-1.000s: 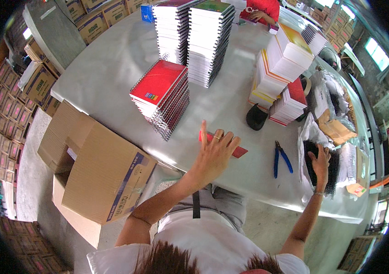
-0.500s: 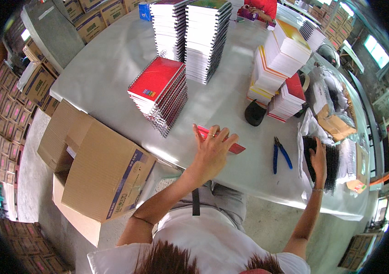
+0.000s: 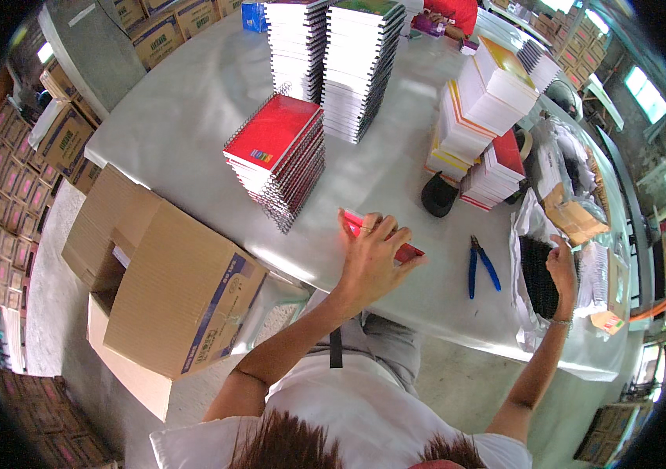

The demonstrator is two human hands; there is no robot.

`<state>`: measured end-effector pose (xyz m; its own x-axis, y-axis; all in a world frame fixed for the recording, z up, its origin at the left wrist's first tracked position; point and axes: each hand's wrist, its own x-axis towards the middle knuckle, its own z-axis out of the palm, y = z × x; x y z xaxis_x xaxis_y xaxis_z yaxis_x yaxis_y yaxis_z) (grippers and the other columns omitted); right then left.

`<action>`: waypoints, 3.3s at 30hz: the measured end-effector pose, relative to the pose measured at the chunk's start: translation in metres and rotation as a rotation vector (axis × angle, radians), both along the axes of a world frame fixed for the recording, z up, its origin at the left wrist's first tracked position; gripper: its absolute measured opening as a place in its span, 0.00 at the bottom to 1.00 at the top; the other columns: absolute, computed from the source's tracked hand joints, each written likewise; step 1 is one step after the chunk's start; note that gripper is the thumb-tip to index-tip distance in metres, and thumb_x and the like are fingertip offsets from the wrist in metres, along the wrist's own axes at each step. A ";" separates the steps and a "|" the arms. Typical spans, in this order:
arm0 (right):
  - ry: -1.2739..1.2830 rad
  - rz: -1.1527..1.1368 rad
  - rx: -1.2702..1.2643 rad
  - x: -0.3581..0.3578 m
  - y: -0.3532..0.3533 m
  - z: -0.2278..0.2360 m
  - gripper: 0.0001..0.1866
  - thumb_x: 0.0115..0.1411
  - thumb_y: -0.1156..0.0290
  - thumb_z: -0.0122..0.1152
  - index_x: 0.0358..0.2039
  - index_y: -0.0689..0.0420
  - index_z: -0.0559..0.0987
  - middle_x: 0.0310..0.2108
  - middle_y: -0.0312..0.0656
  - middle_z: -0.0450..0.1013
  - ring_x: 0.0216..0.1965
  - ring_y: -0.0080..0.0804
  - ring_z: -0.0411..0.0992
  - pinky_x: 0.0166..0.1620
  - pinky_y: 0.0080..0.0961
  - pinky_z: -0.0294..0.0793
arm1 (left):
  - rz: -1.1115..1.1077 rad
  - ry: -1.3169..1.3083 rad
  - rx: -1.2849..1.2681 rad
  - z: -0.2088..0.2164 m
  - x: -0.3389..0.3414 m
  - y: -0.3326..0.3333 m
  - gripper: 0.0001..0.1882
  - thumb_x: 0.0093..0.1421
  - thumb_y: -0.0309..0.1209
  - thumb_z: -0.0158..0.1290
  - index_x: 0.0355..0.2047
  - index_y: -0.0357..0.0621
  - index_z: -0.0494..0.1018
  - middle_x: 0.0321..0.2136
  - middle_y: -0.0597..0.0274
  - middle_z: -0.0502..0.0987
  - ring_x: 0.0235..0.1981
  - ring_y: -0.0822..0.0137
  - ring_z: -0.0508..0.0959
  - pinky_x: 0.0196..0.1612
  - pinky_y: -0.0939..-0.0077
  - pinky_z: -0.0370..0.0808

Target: The person binds notepads by inserting a spiral wire into the pre-punched holes of a notepad, using pliers to trim and secure the wire ends, and then stacks the completed notebook on the table.

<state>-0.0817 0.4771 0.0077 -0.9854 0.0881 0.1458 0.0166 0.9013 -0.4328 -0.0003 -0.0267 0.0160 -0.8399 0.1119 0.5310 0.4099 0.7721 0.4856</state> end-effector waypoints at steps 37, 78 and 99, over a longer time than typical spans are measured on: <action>0.157 0.464 -0.195 0.077 -0.319 0.045 0.10 0.62 0.70 0.61 0.43 0.57 0.80 0.35 0.45 0.77 0.36 0.44 0.74 0.41 0.39 0.70 | -0.027 -0.012 0.048 -0.004 0.001 -0.003 0.13 0.51 0.45 0.65 0.37 0.61 0.80 0.36 0.74 0.72 0.48 0.63 0.69 0.58 0.36 0.51; 0.278 0.553 -0.197 0.076 -0.316 0.019 0.14 0.61 0.81 0.58 0.48 0.60 0.74 0.42 0.46 0.73 0.45 0.47 0.71 0.49 0.40 0.67 | -0.040 -0.028 0.036 -0.007 -0.002 -0.004 0.22 0.55 0.41 0.62 0.52 0.73 0.78 0.36 0.73 0.70 0.50 0.64 0.67 0.58 0.37 0.50; 0.290 0.515 -0.035 0.068 -0.333 0.028 0.09 0.63 0.71 0.58 0.43 0.57 0.73 0.38 0.43 0.71 0.42 0.44 0.70 0.46 0.39 0.64 | -0.008 -0.038 -0.036 -0.010 0.000 -0.002 0.33 0.54 0.29 0.59 0.61 0.66 0.69 0.45 0.68 0.69 0.53 0.61 0.67 0.58 0.27 0.49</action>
<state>-0.0140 0.1439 0.0359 -0.8232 -0.3810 0.4209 -0.5422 0.7473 -0.3841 -0.0003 -0.0286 0.0063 -0.8583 0.1375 0.4944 0.3982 0.7863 0.4725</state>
